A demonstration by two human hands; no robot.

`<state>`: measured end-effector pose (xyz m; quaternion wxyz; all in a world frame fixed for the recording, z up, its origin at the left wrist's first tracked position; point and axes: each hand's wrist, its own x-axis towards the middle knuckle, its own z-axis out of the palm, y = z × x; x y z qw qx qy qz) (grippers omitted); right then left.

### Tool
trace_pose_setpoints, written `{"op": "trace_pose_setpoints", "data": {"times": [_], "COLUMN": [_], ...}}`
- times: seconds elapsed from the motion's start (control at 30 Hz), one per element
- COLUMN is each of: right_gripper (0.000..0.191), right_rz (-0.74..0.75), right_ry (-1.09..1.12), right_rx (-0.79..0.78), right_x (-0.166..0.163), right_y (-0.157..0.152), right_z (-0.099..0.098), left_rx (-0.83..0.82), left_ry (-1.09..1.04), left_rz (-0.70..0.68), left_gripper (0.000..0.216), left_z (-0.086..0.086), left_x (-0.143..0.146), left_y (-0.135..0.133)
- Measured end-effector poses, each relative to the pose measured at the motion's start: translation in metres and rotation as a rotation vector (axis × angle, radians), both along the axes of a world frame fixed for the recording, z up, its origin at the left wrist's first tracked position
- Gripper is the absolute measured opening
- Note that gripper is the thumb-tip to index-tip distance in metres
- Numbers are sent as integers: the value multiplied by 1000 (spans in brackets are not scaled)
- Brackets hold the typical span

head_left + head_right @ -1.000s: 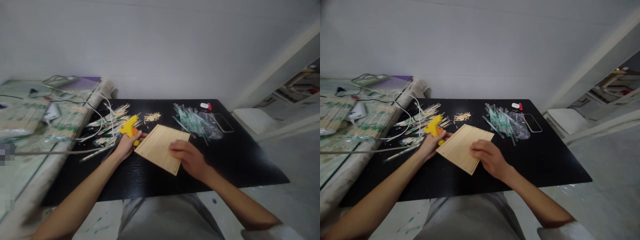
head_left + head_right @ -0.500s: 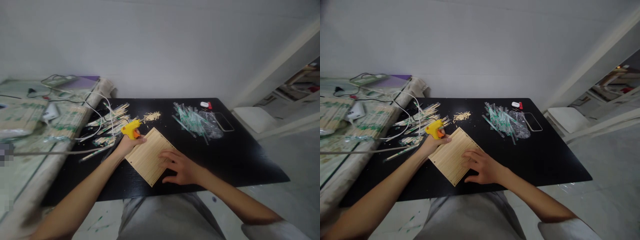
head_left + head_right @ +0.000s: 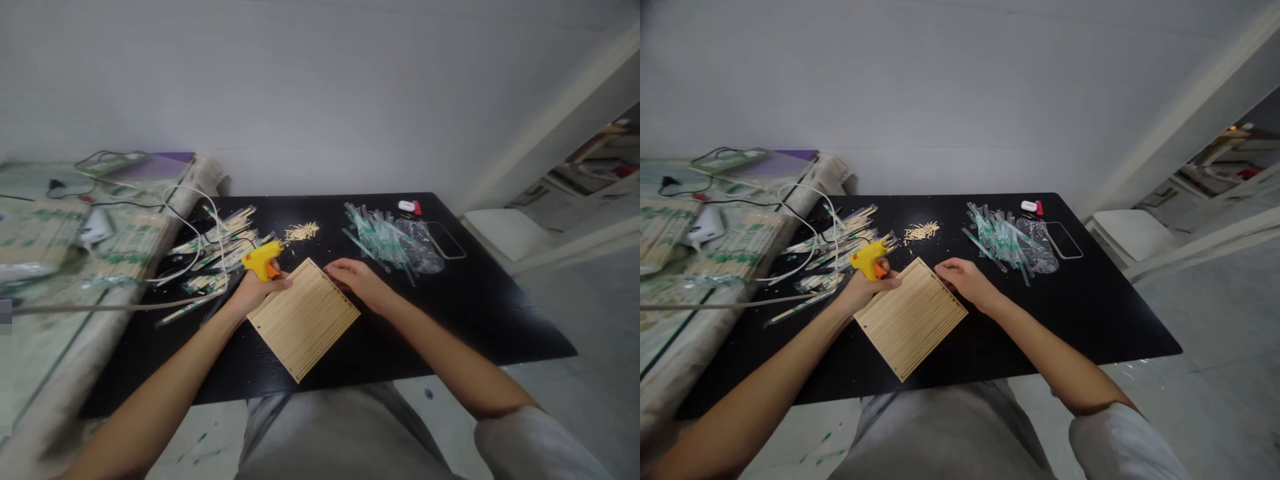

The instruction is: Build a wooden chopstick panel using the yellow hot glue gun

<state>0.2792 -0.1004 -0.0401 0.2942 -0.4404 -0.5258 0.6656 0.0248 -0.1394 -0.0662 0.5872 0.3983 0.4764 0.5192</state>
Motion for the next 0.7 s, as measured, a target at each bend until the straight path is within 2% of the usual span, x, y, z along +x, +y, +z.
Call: {"op": "trace_pose_setpoints", "data": {"times": [0.1, 0.2, 0.47, 0.7], "right_gripper": [17, 16, 31, 26], "right_rz": [-15, -17, 19, 6], "right_ry": [34, 49, -26, 2], "right_rx": [-117, -146, 22, -18], "right_x": [-1, 1, 0, -2], "right_y": [1, 2, 4, 5], "right_z": [4, 6, -2, -3], "left_rx": [7, 11, 21, 5], "left_ry": [13, 20, 63, 56], "left_rz": [-4, -9, 1, -9], "left_gripper": [47, 47, 45, 45], "left_z": [-1, -2, -2, -2], "left_x": [0, 0, 1, 2], "left_y": [1, 1, 1, 0]}}
